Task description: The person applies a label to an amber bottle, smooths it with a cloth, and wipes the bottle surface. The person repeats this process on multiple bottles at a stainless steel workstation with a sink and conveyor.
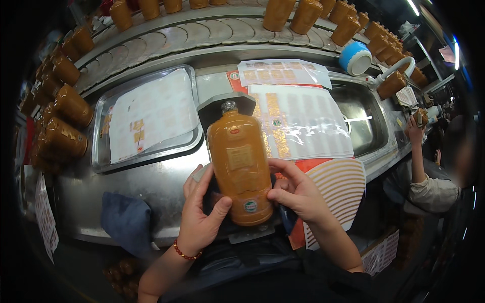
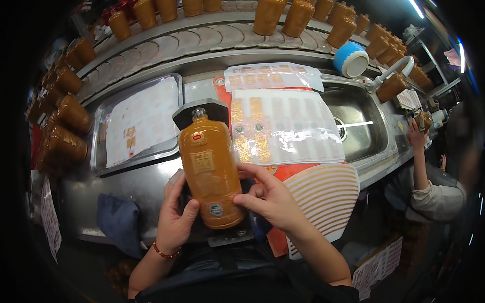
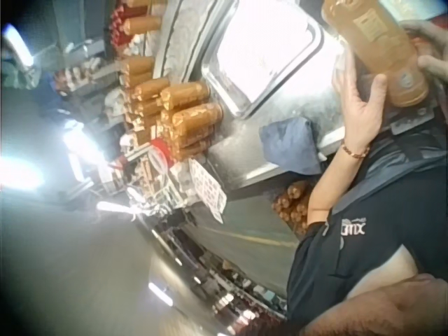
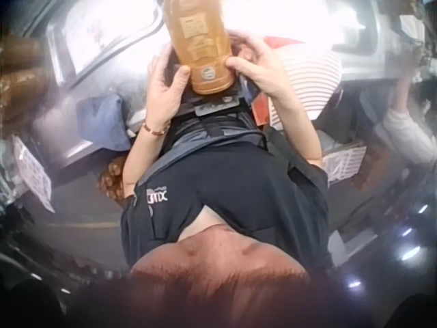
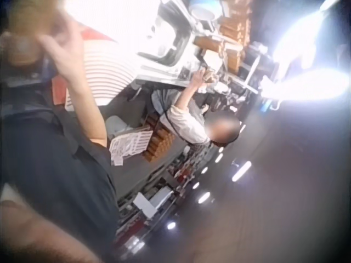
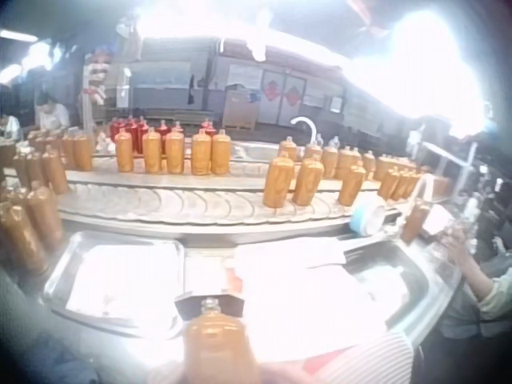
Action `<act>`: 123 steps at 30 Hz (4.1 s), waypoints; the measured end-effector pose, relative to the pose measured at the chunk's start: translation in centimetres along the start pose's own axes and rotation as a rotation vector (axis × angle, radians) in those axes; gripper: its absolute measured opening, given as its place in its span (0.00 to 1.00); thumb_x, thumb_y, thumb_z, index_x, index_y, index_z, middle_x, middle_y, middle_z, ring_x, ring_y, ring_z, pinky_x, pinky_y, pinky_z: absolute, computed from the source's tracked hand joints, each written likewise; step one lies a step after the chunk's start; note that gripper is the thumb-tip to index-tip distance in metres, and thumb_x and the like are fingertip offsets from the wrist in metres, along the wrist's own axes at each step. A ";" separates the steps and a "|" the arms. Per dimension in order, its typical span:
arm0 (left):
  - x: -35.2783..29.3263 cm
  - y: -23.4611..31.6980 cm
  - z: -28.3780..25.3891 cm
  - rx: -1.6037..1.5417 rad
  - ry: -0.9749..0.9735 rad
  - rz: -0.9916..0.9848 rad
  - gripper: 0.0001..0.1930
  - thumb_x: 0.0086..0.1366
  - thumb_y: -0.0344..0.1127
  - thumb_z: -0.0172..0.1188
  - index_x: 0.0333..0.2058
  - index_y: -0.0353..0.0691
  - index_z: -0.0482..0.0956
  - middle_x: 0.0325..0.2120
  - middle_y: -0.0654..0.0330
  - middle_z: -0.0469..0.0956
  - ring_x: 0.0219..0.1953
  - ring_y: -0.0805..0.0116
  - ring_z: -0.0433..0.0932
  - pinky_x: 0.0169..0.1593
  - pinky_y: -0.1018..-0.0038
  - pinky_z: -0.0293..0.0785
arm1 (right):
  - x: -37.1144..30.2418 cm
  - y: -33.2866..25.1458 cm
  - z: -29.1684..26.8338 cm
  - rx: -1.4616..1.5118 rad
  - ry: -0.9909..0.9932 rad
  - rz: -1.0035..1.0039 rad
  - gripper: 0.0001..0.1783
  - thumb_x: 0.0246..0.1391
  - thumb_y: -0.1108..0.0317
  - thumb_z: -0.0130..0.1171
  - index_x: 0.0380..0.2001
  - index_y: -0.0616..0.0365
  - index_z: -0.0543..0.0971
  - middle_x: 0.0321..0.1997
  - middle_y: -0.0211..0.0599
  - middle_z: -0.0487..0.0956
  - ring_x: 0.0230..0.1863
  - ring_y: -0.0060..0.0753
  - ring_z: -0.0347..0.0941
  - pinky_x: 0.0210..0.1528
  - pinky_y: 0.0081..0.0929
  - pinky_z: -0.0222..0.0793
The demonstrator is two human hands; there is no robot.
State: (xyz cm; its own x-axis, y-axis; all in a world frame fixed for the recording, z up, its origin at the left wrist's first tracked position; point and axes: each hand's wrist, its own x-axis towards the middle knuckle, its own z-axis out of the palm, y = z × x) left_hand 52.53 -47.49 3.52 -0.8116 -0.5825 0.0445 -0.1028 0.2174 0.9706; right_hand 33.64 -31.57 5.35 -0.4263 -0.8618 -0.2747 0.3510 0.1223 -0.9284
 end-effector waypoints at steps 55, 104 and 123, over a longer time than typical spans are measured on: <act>0.8 -1.0 5.3 -0.090 0.066 0.032 0.43 0.68 0.35 0.64 0.71 0.24 0.49 0.65 0.44 0.63 0.67 0.56 0.65 0.70 0.64 0.59 | 0.1 4.0 -1.0 0.095 0.114 -0.049 0.29 0.60 0.67 0.69 0.61 0.64 0.70 0.50 0.34 0.74 0.27 0.06 0.65 0.32 0.08 0.65; 0.2 -3.5 6.2 -0.017 0.044 0.020 0.55 0.58 0.45 0.74 0.72 0.25 0.48 0.64 0.44 0.62 0.66 0.54 0.64 0.69 0.62 0.58 | -0.5 5.0 -3.3 0.001 0.073 0.057 0.27 0.57 0.63 0.73 0.55 0.66 0.76 0.31 0.23 0.75 0.25 0.07 0.66 0.27 0.09 0.61; 0.3 -3.7 6.3 -0.011 0.040 0.033 0.54 0.58 0.44 0.73 0.72 0.25 0.47 0.64 0.45 0.62 0.66 0.55 0.64 0.69 0.63 0.59 | 0.6 5.6 -4.0 0.093 0.054 0.125 0.21 0.62 0.64 0.68 0.52 0.65 0.76 0.32 0.21 0.74 0.31 0.08 0.67 0.33 0.09 0.64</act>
State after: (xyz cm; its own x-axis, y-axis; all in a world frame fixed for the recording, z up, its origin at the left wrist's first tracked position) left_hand 49.10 -43.54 -1.56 -0.7905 -0.6065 0.0858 -0.0699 0.2285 0.9710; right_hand 32.04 -29.43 -0.96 -0.4174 -0.8150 -0.4019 0.4787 0.1788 -0.8596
